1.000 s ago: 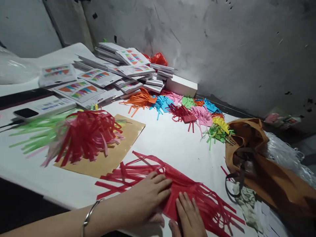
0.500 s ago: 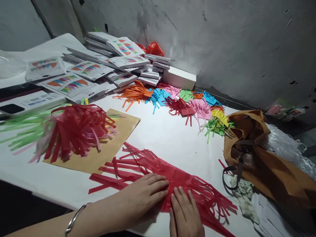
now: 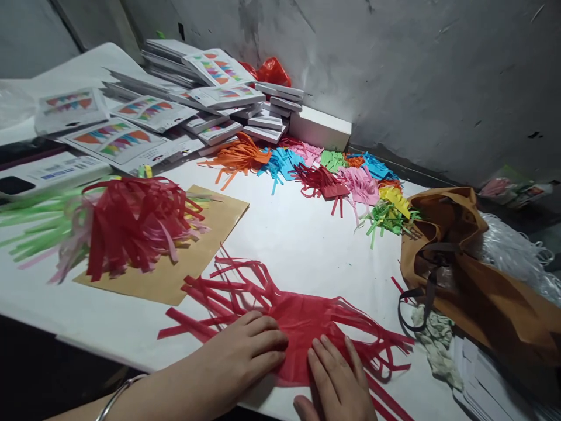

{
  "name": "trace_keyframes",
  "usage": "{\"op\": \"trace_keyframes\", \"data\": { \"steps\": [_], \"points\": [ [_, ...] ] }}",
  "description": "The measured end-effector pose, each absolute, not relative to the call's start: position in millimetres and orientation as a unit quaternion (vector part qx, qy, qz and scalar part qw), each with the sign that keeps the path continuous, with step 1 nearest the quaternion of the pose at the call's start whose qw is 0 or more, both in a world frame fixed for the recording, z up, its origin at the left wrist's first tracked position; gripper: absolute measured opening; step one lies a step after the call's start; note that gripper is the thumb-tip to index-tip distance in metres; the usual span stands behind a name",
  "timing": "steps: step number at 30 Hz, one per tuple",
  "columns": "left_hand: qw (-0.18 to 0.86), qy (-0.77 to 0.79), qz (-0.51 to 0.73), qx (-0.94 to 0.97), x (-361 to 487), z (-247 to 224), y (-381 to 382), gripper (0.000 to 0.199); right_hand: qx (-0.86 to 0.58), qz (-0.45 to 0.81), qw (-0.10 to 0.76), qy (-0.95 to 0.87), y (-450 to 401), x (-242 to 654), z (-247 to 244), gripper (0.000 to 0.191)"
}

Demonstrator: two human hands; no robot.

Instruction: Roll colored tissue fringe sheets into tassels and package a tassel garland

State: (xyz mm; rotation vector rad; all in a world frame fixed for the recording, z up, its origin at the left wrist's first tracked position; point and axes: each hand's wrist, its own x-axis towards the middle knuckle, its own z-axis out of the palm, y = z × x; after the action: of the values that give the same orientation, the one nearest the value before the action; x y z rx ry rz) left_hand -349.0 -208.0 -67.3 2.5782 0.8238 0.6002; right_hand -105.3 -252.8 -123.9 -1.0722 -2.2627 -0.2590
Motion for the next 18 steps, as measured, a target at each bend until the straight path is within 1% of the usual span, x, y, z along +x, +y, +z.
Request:
{"op": "trace_keyframes", "data": {
  "steps": [3,5,7,9,12,15,18],
  "points": [
    [0.243,0.289,0.243,0.893,-353.1,-70.3,-210.2,0.038,-0.415,-0.098,0.308,-0.85,-255.4,-101.6,-125.6,0.025],
    [0.296,0.303,0.253,0.87,-355.6,-73.4,-211.9,0.041,-0.425,-0.085,0.32,-0.842,-255.4,-101.7,-124.0,0.034],
    [0.321,0.338,0.25,0.848,-355.3,-76.1,-212.2,0.04,-0.441,-0.057,0.341,-0.828,-253.3,-103.3,-120.0,0.035],
    [0.305,0.393,0.231,0.836,-350.2,-76.7,-208.9,0.033,-0.469,-0.028,0.358,-0.807,-249.0,-106.2,-114.6,0.025],
    [0.236,0.465,0.162,0.838,-334.9,-70.6,-196.5,0.026,-0.542,-0.018,0.35,-0.764,-240.9,-112.5,-107.0,0.015],
    [0.183,0.497,0.059,0.846,-318.0,-58.4,-180.8,0.029,-0.597,-0.04,0.317,-0.736,-234.6,-118.8,-103.2,0.021],
    [0.163,0.518,-0.023,0.839,-307.1,-48.3,-169.8,0.029,-0.615,-0.076,0.295,-0.727,-231.6,-123.0,-102.6,0.023]
  ]
}}
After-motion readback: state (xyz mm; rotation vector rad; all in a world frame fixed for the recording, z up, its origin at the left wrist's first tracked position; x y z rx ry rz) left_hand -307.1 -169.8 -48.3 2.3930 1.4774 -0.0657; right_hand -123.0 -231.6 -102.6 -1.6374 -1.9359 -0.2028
